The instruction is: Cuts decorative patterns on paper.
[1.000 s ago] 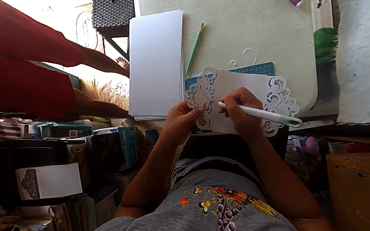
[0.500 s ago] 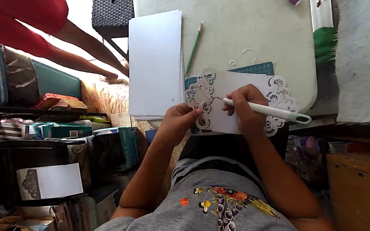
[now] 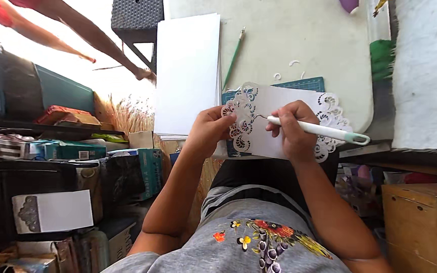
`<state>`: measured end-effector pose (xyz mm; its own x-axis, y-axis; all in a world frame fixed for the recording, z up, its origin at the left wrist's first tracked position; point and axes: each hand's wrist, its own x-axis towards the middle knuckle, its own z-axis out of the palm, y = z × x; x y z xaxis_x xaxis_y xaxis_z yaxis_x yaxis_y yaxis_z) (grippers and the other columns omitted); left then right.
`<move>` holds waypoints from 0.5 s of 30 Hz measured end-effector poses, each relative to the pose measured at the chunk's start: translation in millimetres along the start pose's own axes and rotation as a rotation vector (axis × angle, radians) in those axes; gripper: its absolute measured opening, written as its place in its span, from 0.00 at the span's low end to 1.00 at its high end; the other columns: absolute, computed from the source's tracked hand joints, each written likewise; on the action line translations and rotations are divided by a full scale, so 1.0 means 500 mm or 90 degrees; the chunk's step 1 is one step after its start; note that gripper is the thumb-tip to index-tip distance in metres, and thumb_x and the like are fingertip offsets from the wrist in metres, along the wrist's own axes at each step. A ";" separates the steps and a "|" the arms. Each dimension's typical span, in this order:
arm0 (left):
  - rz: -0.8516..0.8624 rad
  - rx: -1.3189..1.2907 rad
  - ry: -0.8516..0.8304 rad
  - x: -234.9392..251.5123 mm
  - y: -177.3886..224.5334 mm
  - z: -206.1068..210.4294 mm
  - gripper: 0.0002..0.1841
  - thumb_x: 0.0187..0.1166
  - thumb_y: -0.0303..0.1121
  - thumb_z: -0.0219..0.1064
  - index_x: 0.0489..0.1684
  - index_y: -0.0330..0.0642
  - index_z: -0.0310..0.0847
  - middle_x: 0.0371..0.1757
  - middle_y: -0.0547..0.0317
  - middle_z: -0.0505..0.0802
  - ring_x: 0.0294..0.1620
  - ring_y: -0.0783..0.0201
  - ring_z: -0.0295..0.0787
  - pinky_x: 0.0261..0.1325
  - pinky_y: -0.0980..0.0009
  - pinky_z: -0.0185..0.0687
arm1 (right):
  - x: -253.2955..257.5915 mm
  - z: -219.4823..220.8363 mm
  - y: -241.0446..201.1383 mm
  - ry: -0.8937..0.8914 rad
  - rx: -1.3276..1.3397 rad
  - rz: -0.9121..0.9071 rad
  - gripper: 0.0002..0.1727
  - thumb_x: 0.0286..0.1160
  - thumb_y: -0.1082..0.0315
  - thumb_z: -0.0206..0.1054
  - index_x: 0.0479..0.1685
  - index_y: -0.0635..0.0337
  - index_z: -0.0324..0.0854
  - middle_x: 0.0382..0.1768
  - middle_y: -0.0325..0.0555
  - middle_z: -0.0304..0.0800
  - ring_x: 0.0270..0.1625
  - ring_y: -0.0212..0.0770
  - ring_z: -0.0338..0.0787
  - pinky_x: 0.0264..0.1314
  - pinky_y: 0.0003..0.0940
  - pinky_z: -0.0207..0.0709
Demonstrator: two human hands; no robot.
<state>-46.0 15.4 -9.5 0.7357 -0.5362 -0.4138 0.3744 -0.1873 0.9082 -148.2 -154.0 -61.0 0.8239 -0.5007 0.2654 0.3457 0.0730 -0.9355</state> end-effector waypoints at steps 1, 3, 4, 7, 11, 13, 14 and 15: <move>-0.009 -0.010 -0.008 -0.001 0.003 -0.001 0.08 0.87 0.22 0.54 0.49 0.39 0.81 0.35 0.65 0.93 0.34 0.72 0.92 0.41 0.72 0.92 | 0.002 0.001 -0.003 -0.001 -0.001 0.005 0.11 0.84 0.74 0.55 0.36 0.50 0.79 0.31 0.26 0.92 0.28 0.21 0.89 0.30 0.18 0.84; -0.021 -0.066 -0.031 -0.009 0.006 -0.001 0.11 0.86 0.20 0.51 0.47 0.39 0.81 0.35 0.63 0.95 0.33 0.71 0.94 0.41 0.72 0.93 | 0.006 0.004 -0.014 -0.006 -0.007 0.015 0.10 0.84 0.74 0.55 0.36 0.52 0.79 0.30 0.27 0.91 0.28 0.21 0.88 0.30 0.17 0.83; -0.032 -0.097 -0.040 -0.015 0.006 -0.002 0.12 0.86 0.21 0.49 0.47 0.39 0.81 0.35 0.61 0.95 0.33 0.70 0.94 0.42 0.71 0.93 | 0.007 0.007 -0.020 -0.009 -0.015 0.013 0.10 0.84 0.74 0.55 0.37 0.52 0.79 0.31 0.27 0.91 0.28 0.21 0.88 0.30 0.17 0.83; -0.069 -0.149 -0.055 -0.027 -0.006 -0.003 0.14 0.87 0.24 0.46 0.51 0.39 0.80 0.36 0.59 0.94 0.35 0.68 0.94 0.43 0.70 0.93 | 0.011 0.014 -0.027 -0.034 -0.033 -0.017 0.09 0.84 0.74 0.56 0.39 0.53 0.79 0.32 0.27 0.90 0.30 0.21 0.88 0.31 0.18 0.84; -0.093 -0.172 -0.070 -0.033 -0.023 -0.001 0.13 0.89 0.25 0.46 0.53 0.39 0.79 0.37 0.60 0.94 0.35 0.68 0.94 0.43 0.70 0.93 | 0.005 0.012 -0.013 -0.093 -0.017 -0.039 0.07 0.85 0.73 0.57 0.43 0.54 0.81 0.35 0.27 0.90 0.31 0.22 0.88 0.33 0.20 0.85; -0.097 -0.173 -0.072 -0.033 -0.028 -0.003 0.13 0.89 0.24 0.46 0.53 0.39 0.79 0.37 0.59 0.94 0.36 0.68 0.94 0.44 0.69 0.93 | -0.002 0.006 0.000 -0.116 -0.010 -0.042 0.07 0.85 0.72 0.58 0.45 0.53 0.81 0.36 0.26 0.91 0.33 0.22 0.89 0.35 0.20 0.86; -0.097 -0.176 -0.074 -0.031 -0.030 -0.005 0.13 0.89 0.25 0.46 0.53 0.39 0.79 0.38 0.59 0.94 0.36 0.68 0.94 0.44 0.69 0.93 | -0.005 0.004 0.005 -0.120 -0.012 -0.044 0.07 0.85 0.72 0.58 0.45 0.52 0.81 0.36 0.26 0.91 0.33 0.21 0.89 0.35 0.20 0.86; -0.099 -0.180 -0.076 -0.030 -0.031 -0.006 0.13 0.90 0.25 0.45 0.52 0.39 0.79 0.38 0.59 0.94 0.37 0.67 0.94 0.45 0.69 0.93 | -0.006 0.004 0.007 -0.122 -0.020 -0.050 0.06 0.85 0.72 0.58 0.45 0.52 0.81 0.35 0.26 0.91 0.33 0.21 0.89 0.36 0.19 0.85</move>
<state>-61.2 28.7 -17.7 0.5927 -0.6151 -0.5200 0.6308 -0.0469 0.7745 -148.4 -150.8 -64.6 0.8667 -0.3302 0.3740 0.3999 0.0117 -0.9165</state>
